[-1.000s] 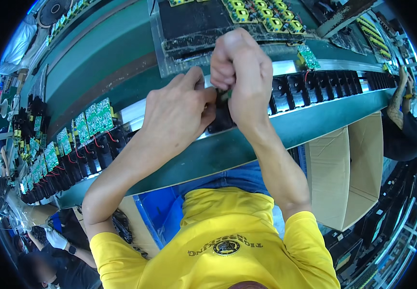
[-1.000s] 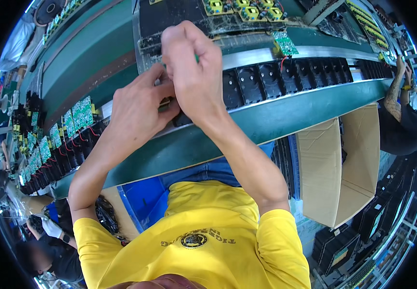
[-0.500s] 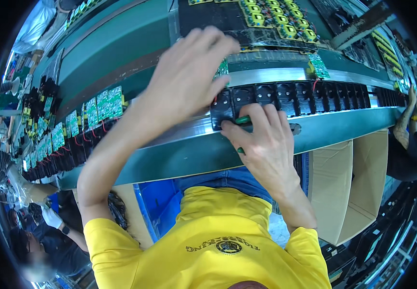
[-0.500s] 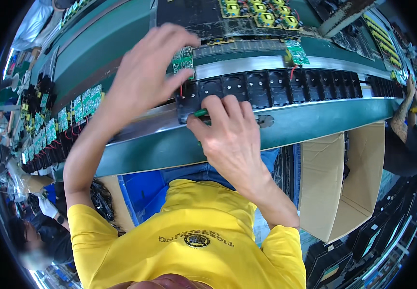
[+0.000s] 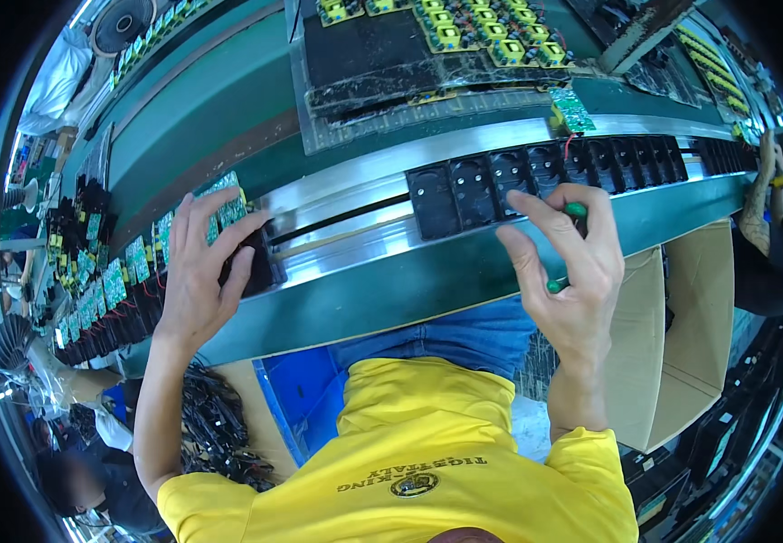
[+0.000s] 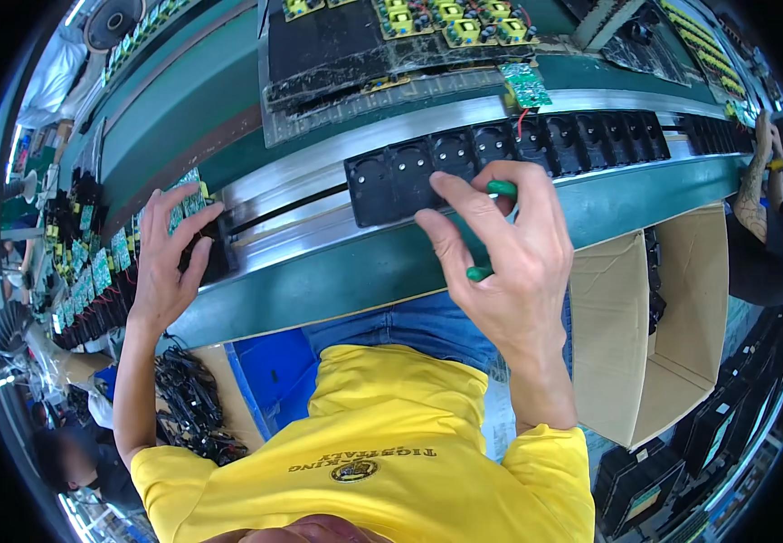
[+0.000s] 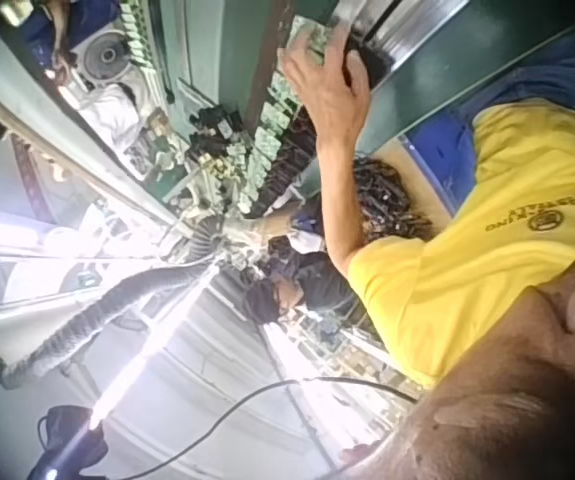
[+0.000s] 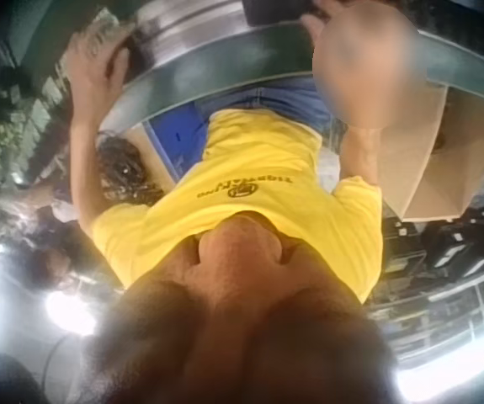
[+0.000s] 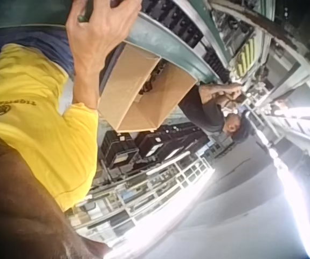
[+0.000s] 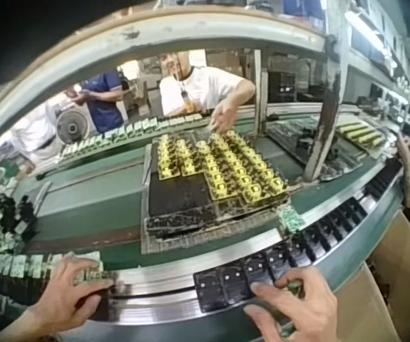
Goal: Trimming components on printed circuit boards using wire cutters on an assembly line.
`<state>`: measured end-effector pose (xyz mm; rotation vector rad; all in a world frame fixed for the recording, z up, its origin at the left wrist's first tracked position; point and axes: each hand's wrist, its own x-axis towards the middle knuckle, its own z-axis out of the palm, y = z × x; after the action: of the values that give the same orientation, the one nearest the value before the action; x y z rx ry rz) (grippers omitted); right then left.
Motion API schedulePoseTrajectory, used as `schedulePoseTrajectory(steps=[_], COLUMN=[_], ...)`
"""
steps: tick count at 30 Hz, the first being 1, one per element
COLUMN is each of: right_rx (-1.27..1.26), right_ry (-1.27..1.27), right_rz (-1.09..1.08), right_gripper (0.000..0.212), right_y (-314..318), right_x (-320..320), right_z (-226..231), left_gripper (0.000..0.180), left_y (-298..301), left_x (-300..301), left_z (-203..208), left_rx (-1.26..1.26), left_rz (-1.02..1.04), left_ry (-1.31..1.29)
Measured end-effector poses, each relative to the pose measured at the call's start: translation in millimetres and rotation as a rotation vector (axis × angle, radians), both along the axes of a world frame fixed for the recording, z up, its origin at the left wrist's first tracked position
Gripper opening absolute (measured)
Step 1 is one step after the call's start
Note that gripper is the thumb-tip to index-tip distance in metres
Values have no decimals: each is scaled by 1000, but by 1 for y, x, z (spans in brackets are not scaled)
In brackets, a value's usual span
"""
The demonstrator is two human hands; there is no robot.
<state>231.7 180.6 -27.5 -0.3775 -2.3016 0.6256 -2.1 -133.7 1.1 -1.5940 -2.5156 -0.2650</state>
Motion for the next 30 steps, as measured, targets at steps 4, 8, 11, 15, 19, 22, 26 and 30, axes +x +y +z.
schedulePoseTrajectory(steps=[4, 8, 11, 15, 19, 22, 26, 30], right_rx=[7, -17, -53, -67, -80, -90, -112, -132], right_ry=[22, 8, -10, -37, -3, 13, 17, -26], right_rz=[42, 48, 21, -70, -69, -50, -16, -12], right_gripper=[32, 31, 31, 31, 31, 31, 31, 30], right_y=[-2, 1, 9, 29, 42, 42, 38, 37], right_x=[-2, 5, 15, 29, 25, 21, 19, 24], right_z=[7, 8, 8, 6, 5, 4, 3, 6], left_gripper=[30, 41, 44, 47, 45, 45, 44, 47], left_y=[83, 228, 304, 335, 337, 335, 332, 340], left_x=[-21, -67, -83, -98, -96, -99, -100, -93], left_z=[11, -6, -34, -50, -41, -35, -32, -30], left_rx=[178, 176, 150, 57, 27, 12, -4, -5], left_rz=[16, 2, 92, 114, 83, 66, 24, 76], left_ry=[-40, 44, 73, 81, -3, -29, -37, -26])
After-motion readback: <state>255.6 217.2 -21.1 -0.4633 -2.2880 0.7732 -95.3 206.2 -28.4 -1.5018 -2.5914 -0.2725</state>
